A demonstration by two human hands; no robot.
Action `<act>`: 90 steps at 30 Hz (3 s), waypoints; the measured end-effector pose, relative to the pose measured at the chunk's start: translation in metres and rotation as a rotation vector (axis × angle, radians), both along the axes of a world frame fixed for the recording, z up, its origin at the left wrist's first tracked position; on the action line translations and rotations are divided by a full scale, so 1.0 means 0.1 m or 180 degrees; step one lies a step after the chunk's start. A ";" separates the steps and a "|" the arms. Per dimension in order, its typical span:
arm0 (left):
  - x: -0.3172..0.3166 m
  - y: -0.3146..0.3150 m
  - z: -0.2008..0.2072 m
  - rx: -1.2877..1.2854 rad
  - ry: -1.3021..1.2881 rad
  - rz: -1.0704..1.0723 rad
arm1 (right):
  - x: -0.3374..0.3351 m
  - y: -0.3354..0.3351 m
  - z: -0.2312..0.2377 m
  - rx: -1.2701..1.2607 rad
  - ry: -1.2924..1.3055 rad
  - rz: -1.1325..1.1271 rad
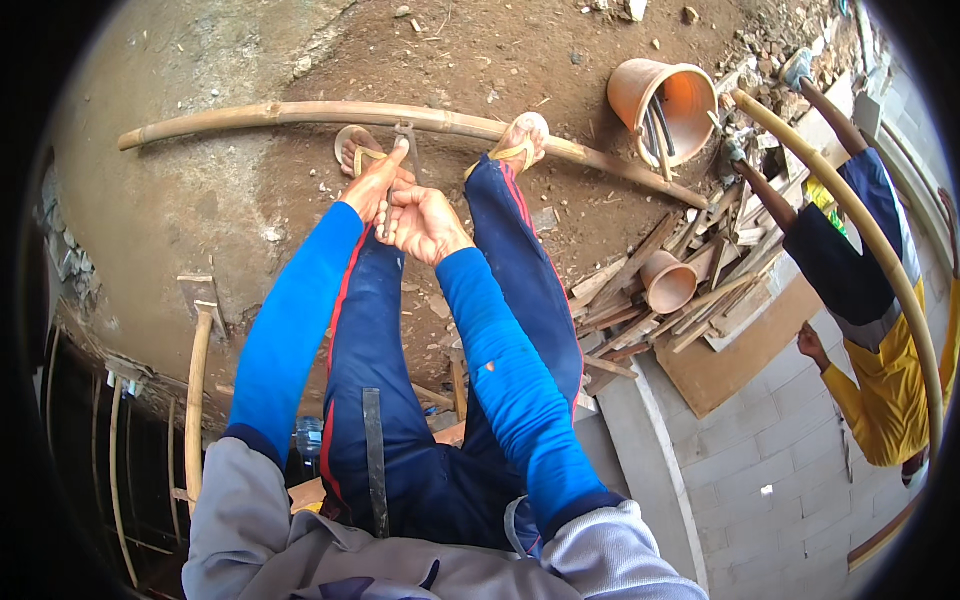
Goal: The person sorts through construction debris, picking up small pieces of wood and wire, and moving them into buckets. They also use a crowbar to pry apart wooden pieces and a hammer to break materials.
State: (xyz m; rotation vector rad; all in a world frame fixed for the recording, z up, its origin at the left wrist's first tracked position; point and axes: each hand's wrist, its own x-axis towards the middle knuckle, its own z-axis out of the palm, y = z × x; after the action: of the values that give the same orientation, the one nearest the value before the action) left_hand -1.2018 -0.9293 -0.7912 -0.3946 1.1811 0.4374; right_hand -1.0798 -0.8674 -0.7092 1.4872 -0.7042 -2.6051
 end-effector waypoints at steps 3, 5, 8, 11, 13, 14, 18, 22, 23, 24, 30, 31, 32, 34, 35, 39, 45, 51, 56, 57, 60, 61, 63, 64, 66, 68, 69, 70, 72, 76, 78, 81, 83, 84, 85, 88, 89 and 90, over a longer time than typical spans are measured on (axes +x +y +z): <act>-0.02 0.22 0.22 -0.0273 0.0289 -0.0231 | -0.07 -0.09 0.08 0.0018 -0.0222 -0.0165; 0.04 0.18 -0.03 -0.0212 0.0375 -0.0590 | -0.15 -0.10 0.13 -0.0113 -0.0360 -0.0157; 0.05 0.18 -0.06 -0.0198 0.0552 -0.0460 | -0.17 -0.07 0.06 -0.0102 -0.0461 -0.0061; 0.07 0.13 0.19 -0.0066 0.0453 -0.0220 | -0.18 -0.03 0.46 -0.0009 -0.0599 0.0304; 0.20 0.11 0.75 0.0273 0.0285 -0.0173 | -0.12 -0.16 1.13 0.0404 -0.0804 0.0533; 0.31 0.11 1.13 0.0420 0.0420 -0.0222 | -0.10 -0.12 1.59 0.0440 -0.0938 0.0494; 0.61 0.29 2.18 0.0855 0.0514 0.0134 | 0.37 -0.07 2.50 0.1004 -0.1147 0.1023; 0.69 0.57 2.29 0.1242 0.0269 0.0431 | 0.89 0.50 2.67 0.1629 -0.1551 0.0656; 0.64 0.61 2.29 0.1401 0.0567 0.0386 | 1.09 0.70 2.66 0.1863 -0.1598 0.0659; 0.57 0.56 2.24 0.1422 0.0738 0.0431 | 1.25 0.94 2.62 0.2013 -0.1630 0.0698; -0.01 -0.31 1.83 0.0652 0.1712 0.0284 | 2.29 2.22 1.90 0.2111 -0.1455 0.0696; -0.10 -0.52 1.72 0.0470 0.1839 0.0207 | 2.43 2.35 1.76 0.2033 -0.1268 0.0553; -0.17 -0.69 1.64 0.0359 0.1994 0.0071 | 2.62 2.43 1.58 0.1947 -0.1068 0.0266; -0.24 -0.94 1.45 0.0271 0.2236 -0.0170 | 2.81 2.45 1.40 0.1906 -0.1135 -0.0238; -0.25 -1.04 1.33 0.0297 0.2331 -0.0276 | 2.86 2.42 1.34 0.1873 -0.1041 -0.0477; 0.10 -0.73 0.87 0.1123 0.2904 -0.1003 | 3.19 1.88 1.13 0.2110 -0.0778 -0.0958; 1.23 0.56 0.14 0.2172 0.3142 -0.4348 | 3.33 0.57 1.54 0.1937 -0.1058 -0.0558; 1.81 1.40 -1.01 0.1924 0.3057 -0.5608 | 3.71 -0.46 1.32 0.1962 -0.0821 -0.0273; 1.66 1.38 -1.60 0.2160 0.2894 -0.5727 | 3.84 -0.28 1.23 0.2321 -0.0925 -0.0296; 1.58 1.33 -1.58 0.2303 0.2713 -0.5714 | 3.89 -0.23 1.26 0.2372 -0.1052 -0.0354; 1.27 1.11 -1.40 0.2800 0.2439 -0.5517 | 4.06 -0.23 1.36 0.2276 -0.1610 -0.0961; 1.26 1.00 -1.22 0.3362 0.2557 -0.5145 | 4.12 -0.23 1.42 0.2226 -0.1913 -0.1164; 1.49 1.08 -0.65 0.2791 0.2278 -0.5405 | 4.30 -0.35 1.48 0.2237 -0.2292 -0.1556; 1.52 1.05 -0.29 0.2784 0.2415 -0.5460 | 4.41 -0.32 1.60 0.2201 -0.2430 -0.1636; 1.53 0.96 0.40 0.2843 0.2581 -0.5359 | 4.67 -0.37 1.80 0.2095 -0.2635 -0.1834; 1.56 0.92 1.15 0.3179 0.2819 -0.5277 | 4.98 -0.43 2.06 0.2000 -0.2713 -0.1864; 1.72 1.02 1.61 0.2958 0.2895 -0.5192 | 5.14 -0.52 2.13 0.2001 -0.2748 -0.1912; 1.74 1.03 2.00 0.2860 0.3022 -0.5277 | 5.28 -0.58 2.23 0.1945 -0.2806 -0.1886; 1.85 1.15 2.73 0.2622 0.3242 -0.5363 | 5.56 -0.73 2.39 0.1794 -0.2953 -0.1769; 2.03 1.45 3.96 0.2557 0.3547 -0.5456 | 5.82 -1.18 2.59 0.1299 -0.3220 -0.1662; 2.06 1.47 4.42 0.2639 0.3775 -0.5454 | 5.83 -1.46 2.66 0.1085 -0.3272 -0.1672; 2.16 1.45 4.90 0.2792 0.4034 -0.5442 | 5.84 -1.76 2.72 0.0829 -0.3183 -0.1595; 2.23 1.44 5.09 0.2944 0.4189 -0.5421 | 5.74 -2.06 2.71 0.0793 -0.3128 -0.1541; 2.31 1.44 5.19 0.3302 0.4284 -0.5332 | 5.68 -2.19 2.71 0.0784 -0.3085 -0.1510; 2.39 1.47 5.30 0.3664 0.4357 -0.5232 | 5.60 -2.28 2.71 0.0817 -0.3033 -0.1508; 2.71 1.62 5.49 0.4426 0.4418 -0.5457 | 5.43 -2.68 2.84 0.0715 -0.2927 -0.1756; 2.84 1.65 5.55 0.4662 0.4491 -0.5309 | 5.41 -2.78 2.77 0.0603 -0.2875 -0.2004; 2.97 1.68 5.65 0.4844 0.4513 -0.5238 | 5.41 -2.82 2.68 0.0604 -0.2858 -0.2044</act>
State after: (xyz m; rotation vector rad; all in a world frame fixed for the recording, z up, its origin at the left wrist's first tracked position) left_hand -0.9043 -0.7616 -0.2265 2.4129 1.5676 -0.0750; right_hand -0.5388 -1.1489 -0.4413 2.9529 -1.1670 -2.2734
